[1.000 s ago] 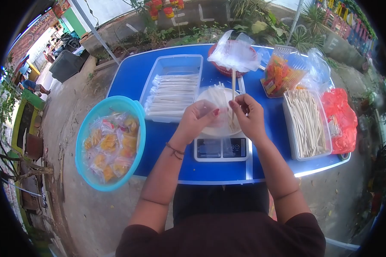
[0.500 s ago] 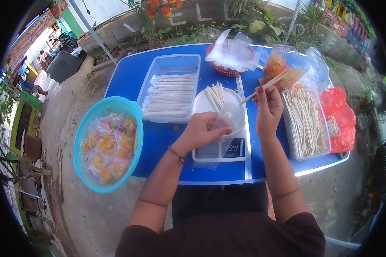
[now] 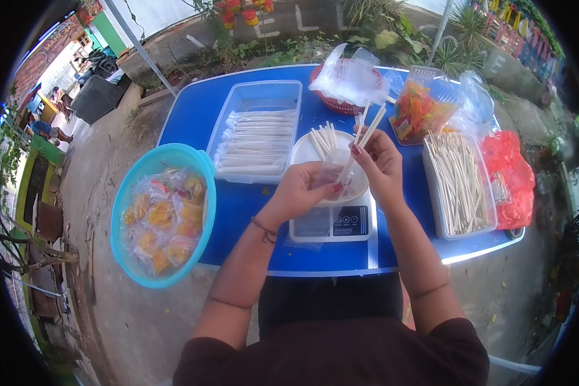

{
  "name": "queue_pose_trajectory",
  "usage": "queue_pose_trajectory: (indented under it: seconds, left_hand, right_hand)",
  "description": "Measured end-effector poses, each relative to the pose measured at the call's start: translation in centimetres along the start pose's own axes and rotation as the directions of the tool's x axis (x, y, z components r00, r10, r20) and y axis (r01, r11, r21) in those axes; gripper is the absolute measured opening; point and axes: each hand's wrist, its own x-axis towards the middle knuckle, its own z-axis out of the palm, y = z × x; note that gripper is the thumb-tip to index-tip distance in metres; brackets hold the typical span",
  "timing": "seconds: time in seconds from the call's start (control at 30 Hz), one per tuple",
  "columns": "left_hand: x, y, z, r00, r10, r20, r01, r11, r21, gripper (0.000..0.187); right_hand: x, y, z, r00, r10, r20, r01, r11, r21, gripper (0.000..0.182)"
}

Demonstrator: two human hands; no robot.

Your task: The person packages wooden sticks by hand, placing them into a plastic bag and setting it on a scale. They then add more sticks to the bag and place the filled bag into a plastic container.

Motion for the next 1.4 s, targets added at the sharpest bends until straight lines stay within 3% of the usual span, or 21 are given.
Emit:
queue_pose_trajectory:
  seconds: [0.07,0.27,0.47,0.57,0.67,0.97,1.07,1.17,1.27,1.4]
  left_hand:
    - [0.0,0.3,0.0,0.999,-0.039,0.024,0.039,0.999,0.023,0.033]
    - [-0.1,0.5,0.0,0.997,-0.056,0.046,0.054,0.998,0.034,0.032]
    - [-0.1,0.3,-0.2,0.997,-0.079,0.027,0.081,0.994,-0.077,0.031]
    - [-0.1,0.3,-0.2,0.996,-0.080,0.028,0.081,0.995,-0.050,0.029]
    - [0.0,0.3,-0.2,0.998,-0.059,0.029,0.060,0.998,-0.030,0.027]
    - [0.1,0.5,-0.3,0.996,-0.076,-0.038,0.075,0.997,-0.035,0.025]
    - [0.1,0.4,-0.4,0.996,-0.065,-0.059,0.062,0.996,-0.060,0.026]
    - [0.0,0.6,-0.5,0.995,-0.066,-0.073,0.060,0.995,-0.086,0.026]
    - [0.2,0.3,-0.6,0.993,-0.063,-0.103,0.051,0.992,-0.117,0.025]
    - [0.0,-0.2,-1.1,0.999,-0.002,-0.052,0.003,1.000,0.016,0.024]
  right_hand:
    - [-0.1,-0.5,0.8,0.996,-0.045,-0.070,0.052,0.993,0.104,0.041]
    - [0.0,-1.3,0.7,0.998,-0.052,-0.032,0.057,0.985,0.165,0.054]
    - [0.1,-0.1,-0.2,0.990,-0.055,0.128,0.066,0.995,-0.076,0.054]
    - [0.3,-1.1,0.9,0.995,-0.096,-0.036,0.099,0.991,0.085,0.054]
    - [0.3,-1.0,0.8,0.987,-0.116,-0.112,0.129,0.985,0.111,0.054]
    - [0.0,-0.1,0.2,0.991,-0.116,0.072,0.118,0.993,-0.027,0.026]
    - [0.1,-0.1,0.0,0.972,-0.221,0.075,0.230,0.964,-0.133,0.018]
    - [-0.1,-1.4,0.5,0.982,-0.187,0.002,0.185,0.971,-0.154,0.015]
    - [0.1,-1.1,0.2,0.942,-0.304,0.143,0.335,0.882,-0.331,0.014]
    - [0.1,-0.9,0.4,0.954,-0.297,0.041,0.297,0.915,-0.273,0.012]
